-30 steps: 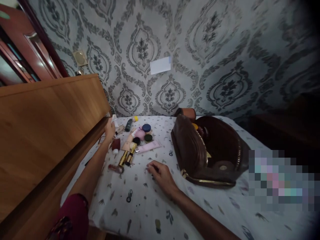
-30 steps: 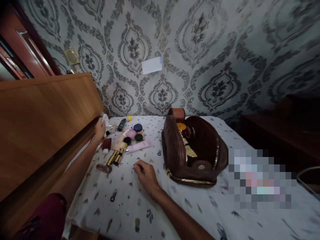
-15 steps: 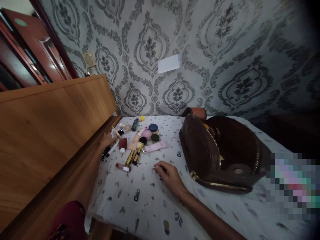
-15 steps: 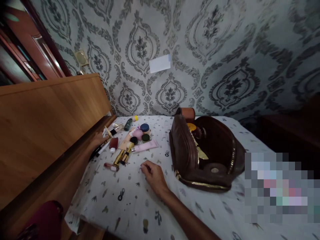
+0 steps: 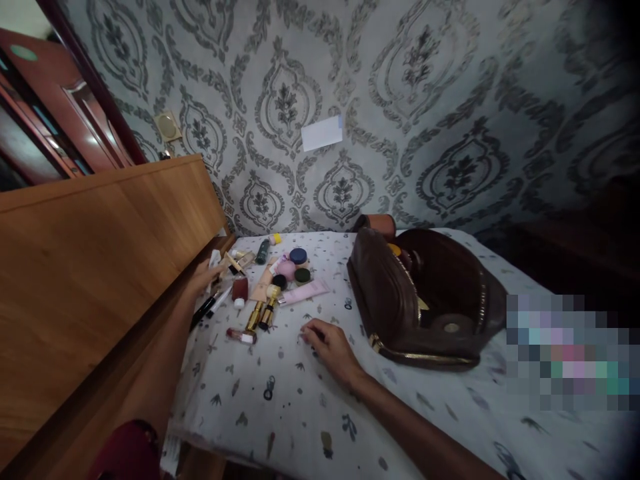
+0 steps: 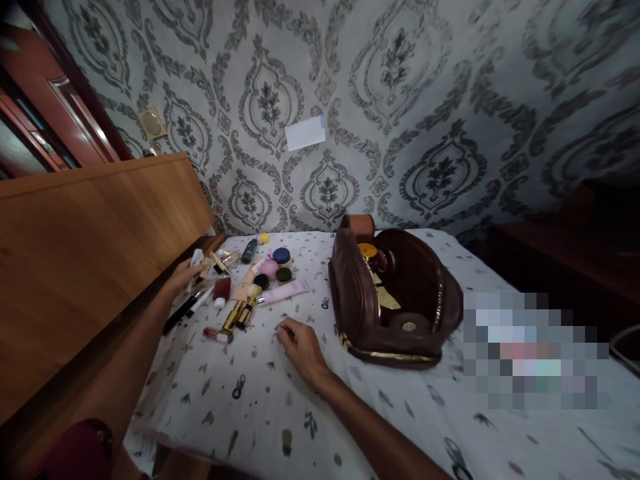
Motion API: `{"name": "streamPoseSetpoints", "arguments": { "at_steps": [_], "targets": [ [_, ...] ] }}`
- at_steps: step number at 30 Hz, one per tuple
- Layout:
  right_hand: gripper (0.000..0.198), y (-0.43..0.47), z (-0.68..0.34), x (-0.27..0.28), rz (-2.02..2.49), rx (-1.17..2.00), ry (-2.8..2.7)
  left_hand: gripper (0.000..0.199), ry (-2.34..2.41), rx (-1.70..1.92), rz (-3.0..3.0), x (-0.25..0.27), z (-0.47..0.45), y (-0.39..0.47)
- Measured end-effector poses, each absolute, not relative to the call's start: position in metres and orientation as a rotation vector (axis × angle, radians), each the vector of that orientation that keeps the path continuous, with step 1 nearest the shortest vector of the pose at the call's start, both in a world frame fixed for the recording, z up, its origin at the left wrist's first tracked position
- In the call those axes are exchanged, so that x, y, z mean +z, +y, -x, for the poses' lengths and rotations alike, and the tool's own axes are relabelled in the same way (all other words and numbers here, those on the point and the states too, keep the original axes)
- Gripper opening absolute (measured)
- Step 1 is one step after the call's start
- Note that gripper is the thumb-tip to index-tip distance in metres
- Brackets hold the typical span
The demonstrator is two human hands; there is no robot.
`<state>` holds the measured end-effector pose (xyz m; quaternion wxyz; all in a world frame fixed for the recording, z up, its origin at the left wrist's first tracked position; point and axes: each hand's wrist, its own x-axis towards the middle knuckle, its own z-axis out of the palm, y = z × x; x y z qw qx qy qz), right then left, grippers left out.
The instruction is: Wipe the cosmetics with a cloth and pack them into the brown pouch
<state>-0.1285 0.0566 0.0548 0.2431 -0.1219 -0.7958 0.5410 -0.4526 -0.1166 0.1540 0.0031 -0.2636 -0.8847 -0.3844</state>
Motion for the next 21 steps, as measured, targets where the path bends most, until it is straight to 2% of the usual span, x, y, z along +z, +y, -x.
{"name": "streamPoseSetpoints", "arguments": {
  "at_steps": [5,9,11,13,16,21],
  "targets": [
    [0.027,0.052,0.126,0.059,0.323,1.588,-2.100,0.062,-2.643,-1.814,0.995,0.177,0.415,-0.113],
    [0.043,0.042,0.127,0.070,0.311,2.179,-1.682,0.056,-2.577,-2.060,1.171,0.155,0.347,-0.089],
    [0.053,0.038,0.128,0.074,0.330,2.464,-1.392,0.050,-2.565,-2.103,1.252,0.133,0.307,-0.073],
    [0.053,0.036,0.127,0.076,0.326,2.600,-1.198,0.040,-2.532,-1.968,1.478,0.111,0.274,-0.059],
    [0.046,0.039,0.118,0.074,0.325,2.613,-1.133,0.031,-2.421,-1.687,1.597,0.090,0.247,-0.047],
    [0.046,0.046,0.103,0.069,0.337,2.573,-1.233,0.031,-2.446,-1.768,1.547,0.087,0.251,-0.050]
  ]
}}
